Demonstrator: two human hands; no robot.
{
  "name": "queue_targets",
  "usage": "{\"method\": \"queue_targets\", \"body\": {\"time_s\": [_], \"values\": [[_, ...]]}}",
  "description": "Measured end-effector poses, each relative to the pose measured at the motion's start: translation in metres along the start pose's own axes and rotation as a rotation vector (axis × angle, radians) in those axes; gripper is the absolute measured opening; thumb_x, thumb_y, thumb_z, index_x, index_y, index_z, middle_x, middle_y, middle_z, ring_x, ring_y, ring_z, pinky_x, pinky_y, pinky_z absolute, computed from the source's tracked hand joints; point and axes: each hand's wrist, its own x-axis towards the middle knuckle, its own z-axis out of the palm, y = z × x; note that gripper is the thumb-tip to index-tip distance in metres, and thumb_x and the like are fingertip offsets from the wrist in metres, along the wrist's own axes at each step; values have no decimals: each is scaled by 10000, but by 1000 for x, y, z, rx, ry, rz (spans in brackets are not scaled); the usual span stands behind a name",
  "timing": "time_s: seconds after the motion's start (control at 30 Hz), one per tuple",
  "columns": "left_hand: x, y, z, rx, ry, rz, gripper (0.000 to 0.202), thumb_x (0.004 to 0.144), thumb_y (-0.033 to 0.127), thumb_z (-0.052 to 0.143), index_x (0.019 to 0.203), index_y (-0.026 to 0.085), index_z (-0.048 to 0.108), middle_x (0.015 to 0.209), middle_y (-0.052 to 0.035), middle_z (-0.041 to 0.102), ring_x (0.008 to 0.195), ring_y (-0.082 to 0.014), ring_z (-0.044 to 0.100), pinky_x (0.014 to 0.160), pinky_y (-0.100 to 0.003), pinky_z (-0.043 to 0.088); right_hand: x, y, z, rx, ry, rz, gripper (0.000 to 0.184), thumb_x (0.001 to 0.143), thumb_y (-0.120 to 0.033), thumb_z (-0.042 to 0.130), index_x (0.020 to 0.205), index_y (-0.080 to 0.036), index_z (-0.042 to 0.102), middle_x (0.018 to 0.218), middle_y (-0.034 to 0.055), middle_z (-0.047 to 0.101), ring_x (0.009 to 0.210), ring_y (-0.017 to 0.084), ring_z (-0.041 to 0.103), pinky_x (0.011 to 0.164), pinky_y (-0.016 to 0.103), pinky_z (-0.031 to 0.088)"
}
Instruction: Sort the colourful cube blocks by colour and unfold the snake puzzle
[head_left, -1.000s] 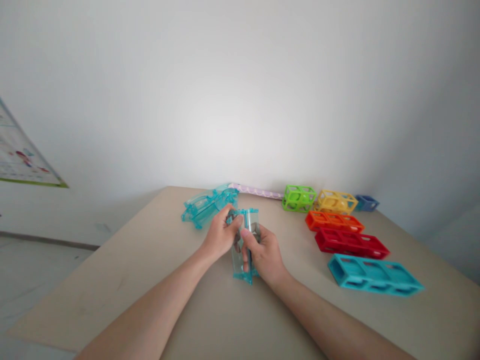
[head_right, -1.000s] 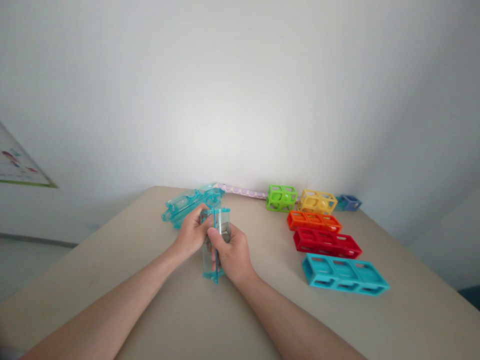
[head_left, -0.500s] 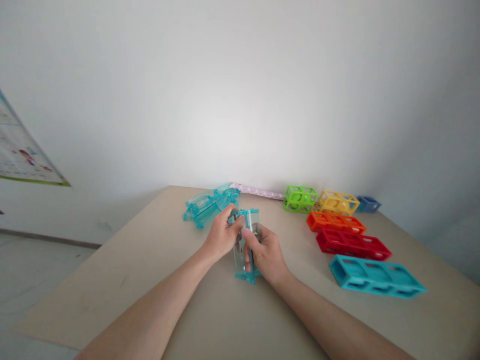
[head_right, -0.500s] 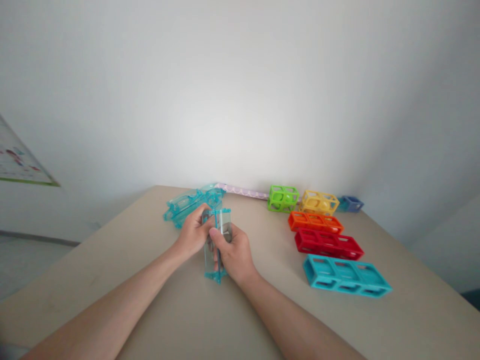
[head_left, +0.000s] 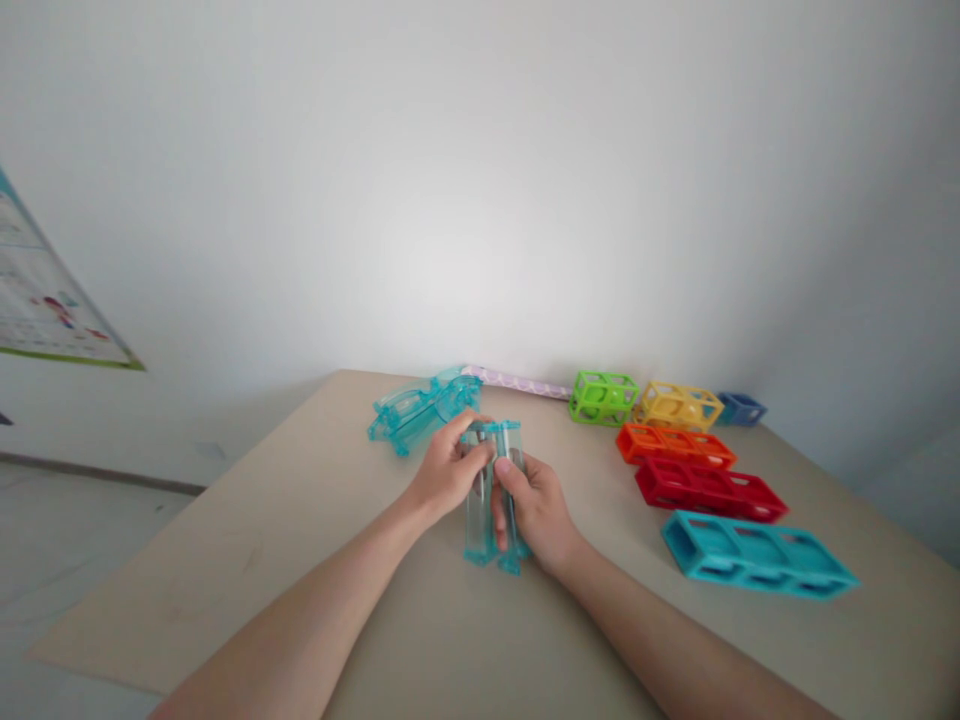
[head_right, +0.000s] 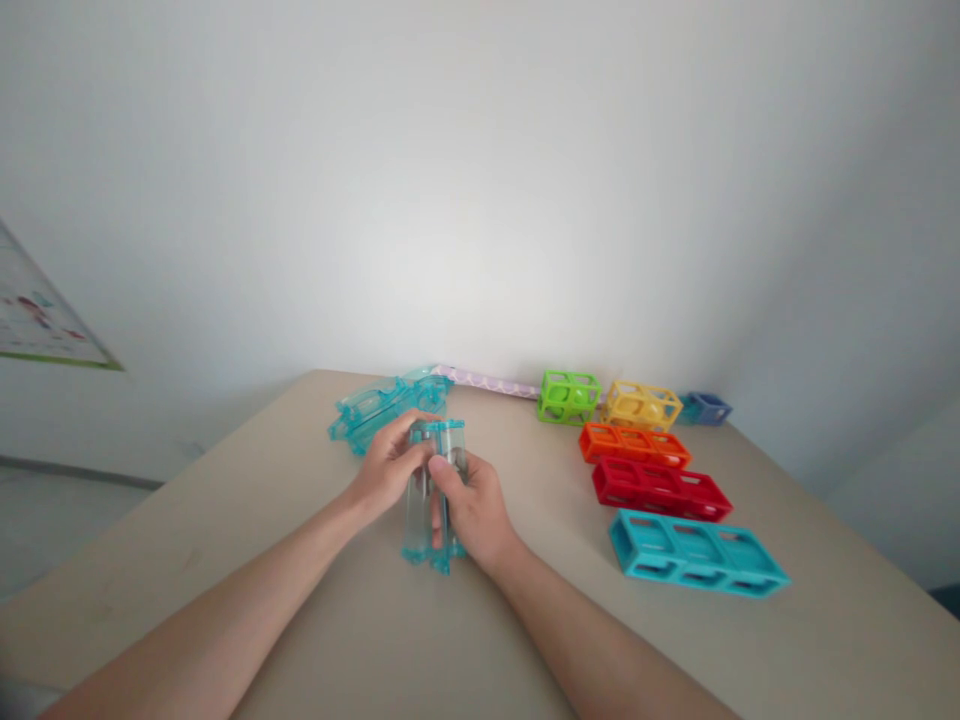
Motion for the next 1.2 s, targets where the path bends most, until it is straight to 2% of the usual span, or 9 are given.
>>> {"method": "queue_targets", "body": {"time_s": [0.1,0.23,0.43,0.6,1.2], "values": [[1,-2,0,-59,-2,-39,226,852,396,534,786,180,544,568,61,474,431,-79,457,400,-181,369,1,1,-3,73,-2,67,439,845,-601,509,712,-183,495,362,-67,498,228,95,438,243,158,316],[4,-5,2,-23,25,-58,367,888,481,481,667,189,462,495,72,417,384,-77,429,379,-187,343,2,2,-6,147,-20,120,449,843,-623,493,735,-187,504,355,-70,493,219,99,425,237,164,315],[4,-6,4,44,35,-25,368,892,489,478,672,196,458,477,76,442,354,-77,431,361,-189,326,2,2,-6,167,4,146,460,818,-644,508,734,-191,492,365,-65,504,218,101,419,227,170,309],[3,-4,4,46,54,-60,383,876,500,494,649,192,473,458,70,468,343,-82,447,354,-187,334,2,1,-6,129,26,144,472,806,-659,508,736,-192,490,364,-71,501,215,99,413,228,173,307],[3,-10,5,-142,67,-126,395,818,529,578,641,186,496,486,67,486,385,-86,461,380,-199,359,4,3,-6,30,46,79,445,809,-635,516,741,-198,470,365,-78,506,225,103,445,238,162,300]]}}
